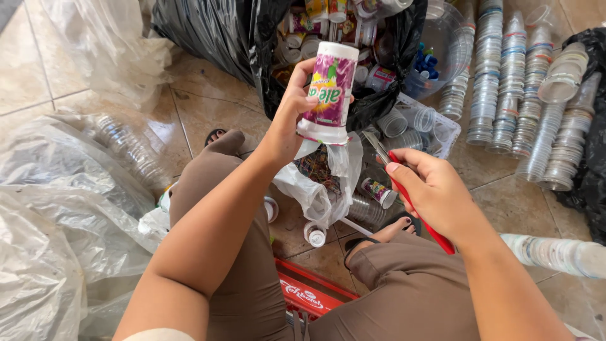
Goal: The person sits on the floor and uses a red utility knife to cut the bottom off a plastic cup. They repeat this action on multiple cups, placing the cut pieces into a white crate.
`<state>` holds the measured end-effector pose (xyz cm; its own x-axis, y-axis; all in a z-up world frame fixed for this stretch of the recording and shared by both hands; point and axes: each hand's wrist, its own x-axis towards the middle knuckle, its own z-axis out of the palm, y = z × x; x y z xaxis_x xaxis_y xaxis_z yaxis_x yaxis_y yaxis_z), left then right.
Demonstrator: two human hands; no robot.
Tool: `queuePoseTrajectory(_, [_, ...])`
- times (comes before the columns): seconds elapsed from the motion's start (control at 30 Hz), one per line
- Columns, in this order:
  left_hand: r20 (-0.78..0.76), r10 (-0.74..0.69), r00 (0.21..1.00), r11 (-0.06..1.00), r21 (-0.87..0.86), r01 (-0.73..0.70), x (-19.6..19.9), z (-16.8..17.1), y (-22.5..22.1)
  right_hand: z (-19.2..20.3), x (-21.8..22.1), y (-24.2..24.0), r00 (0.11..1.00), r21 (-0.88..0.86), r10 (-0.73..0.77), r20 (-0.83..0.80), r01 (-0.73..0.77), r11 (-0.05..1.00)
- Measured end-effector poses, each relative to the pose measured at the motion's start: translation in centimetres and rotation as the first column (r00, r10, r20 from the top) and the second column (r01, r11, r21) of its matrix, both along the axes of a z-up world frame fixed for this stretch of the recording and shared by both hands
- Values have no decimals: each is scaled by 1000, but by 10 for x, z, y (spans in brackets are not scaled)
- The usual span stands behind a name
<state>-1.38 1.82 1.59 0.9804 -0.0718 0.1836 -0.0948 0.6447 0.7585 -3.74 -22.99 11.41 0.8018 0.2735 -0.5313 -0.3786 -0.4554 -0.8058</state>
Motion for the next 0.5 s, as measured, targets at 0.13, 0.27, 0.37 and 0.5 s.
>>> queuePoseTrajectory(0.13, [26, 71, 997, 994, -89, -68, -3, -14, -13, -10, -7, -13, 988, 68, 51, 144, -62, 996])
queuePoseTrajectory(0.27, [-18, 100, 995, 991, -83, -101, -16, 1, -26, 3, -13, -29, 985, -88, 165, 58, -159, 983])
queuePoseTrajectory(0.37, [-90, 73, 993, 993, -81, -80, -36, 36, -41, 38, -26, -32, 959, -260, 282, -38, -282, 924])
queuePoseTrajectory(0.5, [-248, 81, 965, 996, -8, -85, -58, 53, -57, 77, -45, -44, 940, -276, 337, -43, -336, 901])
